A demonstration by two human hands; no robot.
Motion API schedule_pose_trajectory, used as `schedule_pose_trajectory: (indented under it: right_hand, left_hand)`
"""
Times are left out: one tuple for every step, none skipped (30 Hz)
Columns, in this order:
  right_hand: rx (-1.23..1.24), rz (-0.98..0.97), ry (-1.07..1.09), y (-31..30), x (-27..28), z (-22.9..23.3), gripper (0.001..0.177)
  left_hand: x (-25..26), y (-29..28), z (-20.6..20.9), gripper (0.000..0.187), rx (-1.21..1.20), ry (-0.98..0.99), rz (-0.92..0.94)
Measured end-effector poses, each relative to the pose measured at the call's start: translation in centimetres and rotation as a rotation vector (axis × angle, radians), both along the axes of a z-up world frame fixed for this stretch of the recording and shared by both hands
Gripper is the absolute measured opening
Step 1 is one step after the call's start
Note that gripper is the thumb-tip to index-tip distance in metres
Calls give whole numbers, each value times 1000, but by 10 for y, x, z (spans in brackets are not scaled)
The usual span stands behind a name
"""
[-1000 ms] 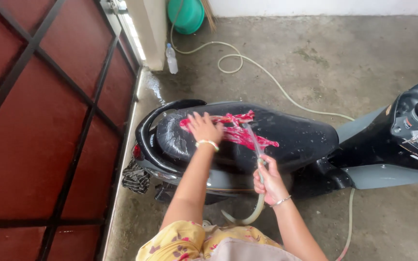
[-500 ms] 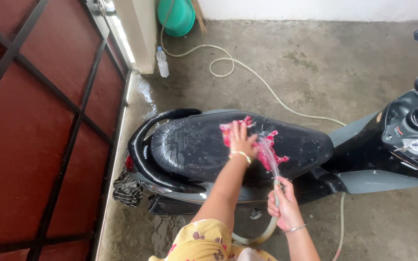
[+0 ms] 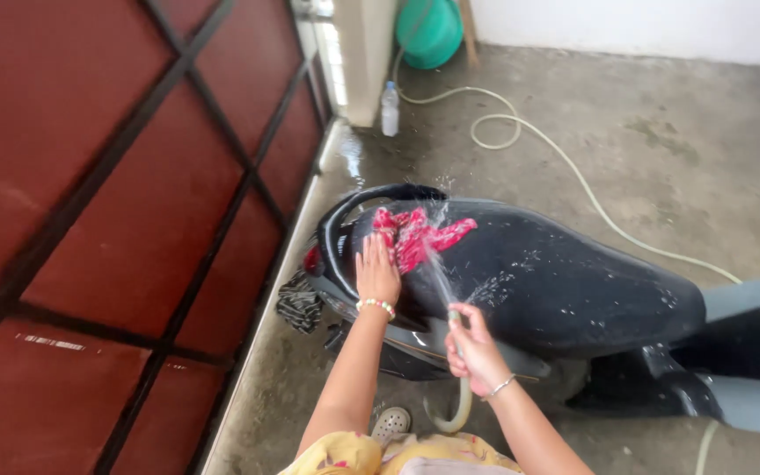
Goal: Washing a scooter with a hose and a cloth.
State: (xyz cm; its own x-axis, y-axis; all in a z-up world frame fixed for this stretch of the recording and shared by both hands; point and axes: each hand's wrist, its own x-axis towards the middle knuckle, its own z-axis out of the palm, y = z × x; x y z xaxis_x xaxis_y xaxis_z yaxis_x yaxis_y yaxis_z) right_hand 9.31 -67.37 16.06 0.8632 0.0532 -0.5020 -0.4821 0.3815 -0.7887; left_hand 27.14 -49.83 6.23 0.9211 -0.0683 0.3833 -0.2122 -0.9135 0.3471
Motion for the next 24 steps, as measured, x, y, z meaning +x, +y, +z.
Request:
schedule_pose_trajectory:
  right_hand:
    - [4,62,9,10,2,-4,30]
    - [4,78,7,15,2,-5,30]
    - [-3,102,17,21,2,-5,29]
    - [-10,118,24,26,3,-6,28]
    - [-9,126,19,27,6,-7,28]
    - [-16,93,24,27,5,-9,28]
    - [-23,60,28,27,5,-11,28]
    - [-22,47,33,25,4,-12,28]
    - [-15,-3,32,22,4,-13,27]
    - [-7,-63,29,18,3,-13,27]
    - [-5,-87,32,14,0,-13,27]
    - [5,-113,48,9,-2,-12,29]
    - [17,-139,64,3,-3,-12,30]
    - [17,-176,68,-2,-7,-12,30]
    - [17,-202,79,-8,-11,-12,31]
    - [17,-224,93,-14,-15,-11,32]
    - [18,-256,98,-21,-17,-11,32]
    - [30,-281,102,-26,-23,-12,31]
    - [43,-306,106,-30,-29,-13,31]
    - [43,-325,117,-34,-34,-9,31]
    - [55,-361,110,-37,-40,-6,31]
    - [63,-381,98,-39,-41,-2,32]
    - [60,-385,105,-45,-45,-5,32]
    - [38,-423,85,-51,-48,-9,32]
  left_hand:
    - [-4,10,-12,57,-53,-33,37]
    - [-11,18,-16,57,-53,-36,54]
    - [-18,26,-20,56,-84,2,62]
    - [-21,32,-23,55,-115,38,62]
    - [-25,36,-17,55,-114,33,70]
    - [-30,36,-12,52,-285,43,90]
    - [-35,36,-7,48,-455,55,109]
    - [-38,32,2,48,-454,63,97]
    - [-40,26,12,50,-336,37,24]
    - [-41,19,22,53,-218,12,-61]
    - [-41,10,22,53,-217,18,-85]
    - [-37,-1,23,63,-257,-27,-126]
    - [-34,-12,23,75,-298,-71,-167]
    - [-32,-22,20,75,-300,-61,-202]
    - [-30,-32,16,71,-271,-121,-204]
    - [-28,-42,12,67,-244,-181,-200]
    - [-24,-56,12,67,-248,-171,-230]
    - [-24,-67,10,61,-214,-216,-258]
    - [-24,-78,8,55,-181,-261,-287]
    - [-27,-101,14,55,-184,-248,-305]
    - [-30,-123,19,58,-150,-195,-413]
    - [-31,-142,26,64,-116,-148,-506]
    - [-30,-170,15,64,-120,-140,-509]
    - [-30,-194,5,52,106,-172,-640]
